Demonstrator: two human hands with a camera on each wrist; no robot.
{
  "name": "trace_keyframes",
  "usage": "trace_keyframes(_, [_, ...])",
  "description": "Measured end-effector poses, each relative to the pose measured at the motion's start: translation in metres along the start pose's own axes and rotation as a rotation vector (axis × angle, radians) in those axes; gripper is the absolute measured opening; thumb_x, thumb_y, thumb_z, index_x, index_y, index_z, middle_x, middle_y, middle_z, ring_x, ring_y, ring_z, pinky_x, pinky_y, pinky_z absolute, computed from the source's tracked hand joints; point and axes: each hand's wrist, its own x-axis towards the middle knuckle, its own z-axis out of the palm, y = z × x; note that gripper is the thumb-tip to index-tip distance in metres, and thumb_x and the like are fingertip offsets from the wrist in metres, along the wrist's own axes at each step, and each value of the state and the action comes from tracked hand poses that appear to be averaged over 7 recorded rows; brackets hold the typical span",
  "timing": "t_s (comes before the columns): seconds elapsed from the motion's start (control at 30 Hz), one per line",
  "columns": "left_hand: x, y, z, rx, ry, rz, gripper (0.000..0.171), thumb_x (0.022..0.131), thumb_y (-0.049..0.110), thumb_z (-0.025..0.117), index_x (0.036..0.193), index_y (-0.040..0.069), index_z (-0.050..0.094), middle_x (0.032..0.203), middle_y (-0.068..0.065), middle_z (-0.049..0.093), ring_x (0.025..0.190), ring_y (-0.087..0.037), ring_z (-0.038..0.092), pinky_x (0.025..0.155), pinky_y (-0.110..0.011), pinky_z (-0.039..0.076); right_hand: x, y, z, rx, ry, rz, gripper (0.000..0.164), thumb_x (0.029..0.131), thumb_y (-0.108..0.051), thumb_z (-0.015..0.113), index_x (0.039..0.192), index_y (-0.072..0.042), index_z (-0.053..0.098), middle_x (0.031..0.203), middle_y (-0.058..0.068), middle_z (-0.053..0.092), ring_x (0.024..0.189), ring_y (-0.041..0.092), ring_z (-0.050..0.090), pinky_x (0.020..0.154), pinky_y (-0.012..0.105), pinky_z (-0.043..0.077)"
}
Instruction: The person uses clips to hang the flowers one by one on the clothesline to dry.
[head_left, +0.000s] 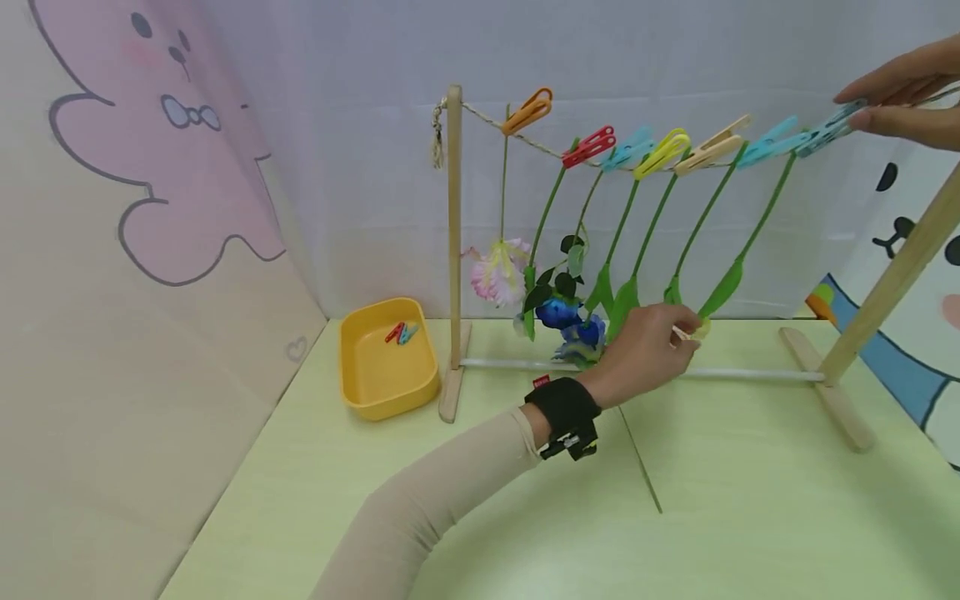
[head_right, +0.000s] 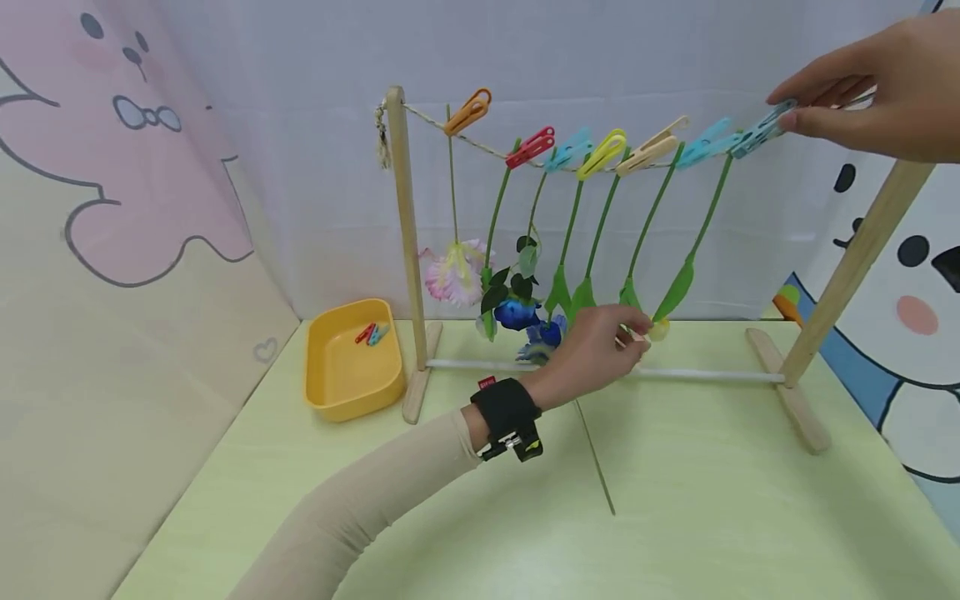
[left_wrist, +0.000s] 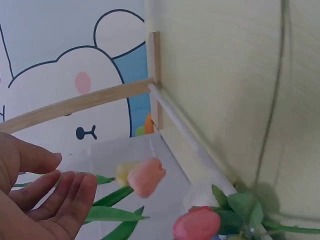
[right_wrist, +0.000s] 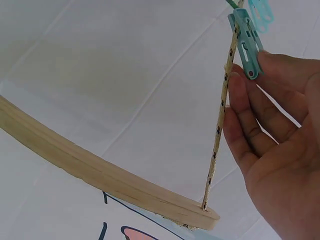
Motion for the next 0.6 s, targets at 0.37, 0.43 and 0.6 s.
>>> trace_keyframes(0.37, [-0.088,-0.037,-0.051,0.127,0.115,0.027,0.011,0.098,0.008,0.068,0.104,0.012,0.076,0.100,0.004,0.073,0.082,0.001,0.061,0.074,-0.010,0.048,-0.015,-0.018,0.003,-0.009,0.191,-0.171,0.045,0.090,0.020,0.064,0.133,0.008,0.062,0.103,0.026,0.067,0.096,-0.032,0.028,0.096,-0.003,0.024])
trace_keyframes(0.43, [-0.104,-0.048,-0.065,0.145,0.144,0.015,0.011,0.097,0.006,0.069,0.104,0.011,0.076,0.100,0.003,0.073,0.082,-0.003,0.064,0.073,-0.014,0.051,-0.019,-0.031,0.000,-0.028,0.214,-0.168,0.039,0.096,0.012,0.060,0.135,0.009,0.060,0.106,0.037,0.063,0.100,-0.026,0.039,0.100,0.000,0.022])
trace_keyframes(0.6, [-0.139,-0.078,-0.107,0.209,0.255,-0.048,0.011,0.094,0.002,0.071,0.100,0.009,0.076,0.095,0.000,0.074,0.077,-0.011,0.065,0.070,-0.023,0.056,-0.024,-0.010,0.015,-0.068,0.326,-0.113,0.038,0.106,-0.013,0.058,0.141,0.000,0.059,0.117,0.035,0.065,0.103,0.040,0.064,0.115,0.022,0.030])
